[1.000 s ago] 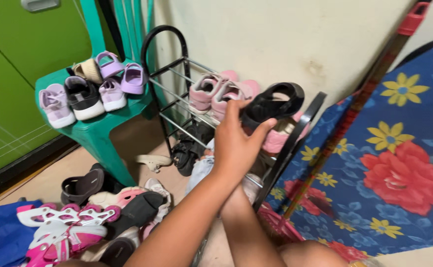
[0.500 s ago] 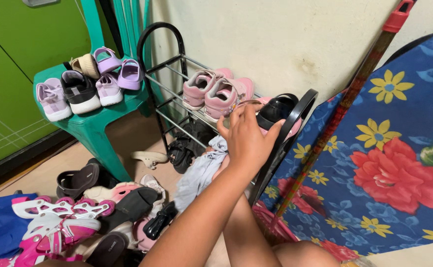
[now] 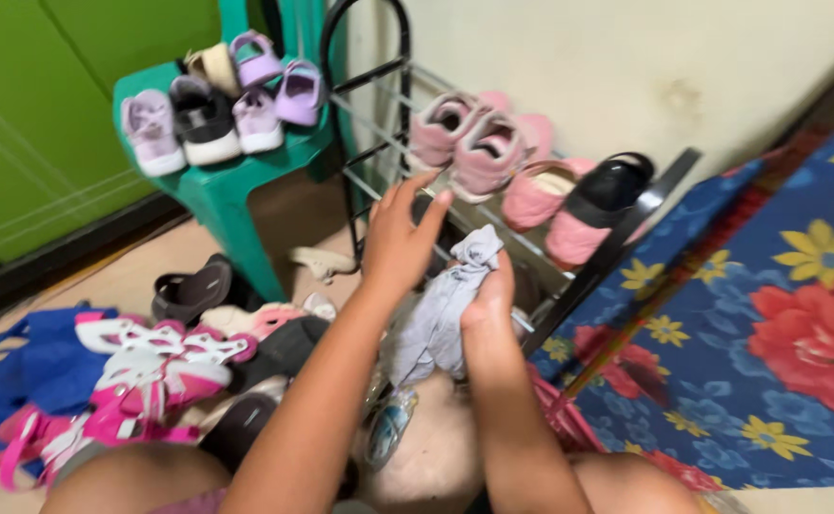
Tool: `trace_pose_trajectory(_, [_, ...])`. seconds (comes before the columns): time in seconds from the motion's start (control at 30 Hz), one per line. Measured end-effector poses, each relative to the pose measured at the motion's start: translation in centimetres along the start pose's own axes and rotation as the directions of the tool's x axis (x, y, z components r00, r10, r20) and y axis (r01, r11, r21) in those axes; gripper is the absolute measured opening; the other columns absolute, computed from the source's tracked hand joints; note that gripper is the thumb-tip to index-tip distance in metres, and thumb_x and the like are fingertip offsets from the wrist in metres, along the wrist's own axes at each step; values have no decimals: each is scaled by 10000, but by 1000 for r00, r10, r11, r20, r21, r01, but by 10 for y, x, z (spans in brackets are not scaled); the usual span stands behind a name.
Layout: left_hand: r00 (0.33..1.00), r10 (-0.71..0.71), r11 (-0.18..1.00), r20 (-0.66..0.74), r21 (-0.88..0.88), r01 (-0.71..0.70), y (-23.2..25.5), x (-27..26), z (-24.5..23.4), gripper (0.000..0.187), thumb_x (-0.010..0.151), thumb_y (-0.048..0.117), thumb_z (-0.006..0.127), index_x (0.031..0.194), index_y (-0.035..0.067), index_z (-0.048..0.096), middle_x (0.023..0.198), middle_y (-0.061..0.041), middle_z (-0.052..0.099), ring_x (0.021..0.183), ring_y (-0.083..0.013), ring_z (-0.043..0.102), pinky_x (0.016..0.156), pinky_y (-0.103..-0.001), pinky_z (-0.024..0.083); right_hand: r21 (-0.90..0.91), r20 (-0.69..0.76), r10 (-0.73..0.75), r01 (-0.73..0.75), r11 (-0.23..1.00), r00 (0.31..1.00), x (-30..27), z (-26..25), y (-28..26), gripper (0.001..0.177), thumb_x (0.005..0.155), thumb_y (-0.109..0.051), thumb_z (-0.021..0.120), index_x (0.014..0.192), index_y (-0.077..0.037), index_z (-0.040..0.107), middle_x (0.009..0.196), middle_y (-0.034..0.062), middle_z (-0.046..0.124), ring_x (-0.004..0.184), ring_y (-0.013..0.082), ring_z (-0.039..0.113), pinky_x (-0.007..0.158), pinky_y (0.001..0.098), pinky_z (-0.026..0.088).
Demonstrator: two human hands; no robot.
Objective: The person sits on the floor and wipes several pairs of shoes with a cloth, including black sandals, sparkly flats, and white sneakers. They place some cleaned shoes on a metal rack and pack others into a blue bag.
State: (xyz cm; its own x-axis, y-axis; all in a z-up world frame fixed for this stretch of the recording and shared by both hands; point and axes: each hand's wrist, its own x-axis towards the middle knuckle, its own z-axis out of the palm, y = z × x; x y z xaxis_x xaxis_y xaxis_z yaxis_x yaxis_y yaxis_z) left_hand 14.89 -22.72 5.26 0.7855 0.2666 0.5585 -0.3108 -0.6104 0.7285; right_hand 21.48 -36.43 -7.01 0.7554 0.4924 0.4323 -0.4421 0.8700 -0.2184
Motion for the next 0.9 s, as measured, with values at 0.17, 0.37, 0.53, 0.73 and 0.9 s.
trace_pose_trajectory(0.17, [889,-335,863,312,-276,422,-156,-62,-13,468,867,225,660,1326,139,631,1037,-111,787,908,-320,740,774,-393,570,-288,-659,11,-267,920,752,-6,-8,24,461,847,-153,644,1302,-107,583,1027,85,699,878,235,673,780,397,572])
trace_pose_trajectory(0.37, [754,-654,748,55,197,634,-324,-188,-40,389,860,326,754,1188,119,727,1076,-140,755,1022,-311,718,904,-398,539,-579,-651,-132,-376,724,748,-9,-7,59,756,706,108,596,1424,-88,460,1101,120,654,922,223,644,761,358,552])
trace_pose_trajectory(0.53, [626,-759,637,178,399,659,-356,-247,-26,422,805,280,776,1190,113,727,1111,-161,743,1050,-332,707,947,-417,542,-594,-654,-178,-353,723,736,-9,-30,75,610,788,98,620,1383,19,511,1139,131,671,976,210,671,842,321,560])
trace_pose_trajectory(0.73, [509,-807,548,299,700,458,-349,-269,-24,775,759,314,855,1411,132,477,1344,-133,591,1249,-358,558,1025,-443,486,-696,-575,-149,-385,606,805,-11,-29,90,521,829,92,630,1338,17,544,1099,104,687,972,182,668,864,293,542])
trace_pose_trajectory(0.9, [637,-716,603,285,712,359,-345,-270,-17,880,718,351,861,1453,147,421,1337,-136,601,1214,-367,601,947,-476,536,-797,-502,-176,-374,474,847,2,4,103,497,840,84,647,1323,4,557,1107,91,695,969,161,668,862,279,536])
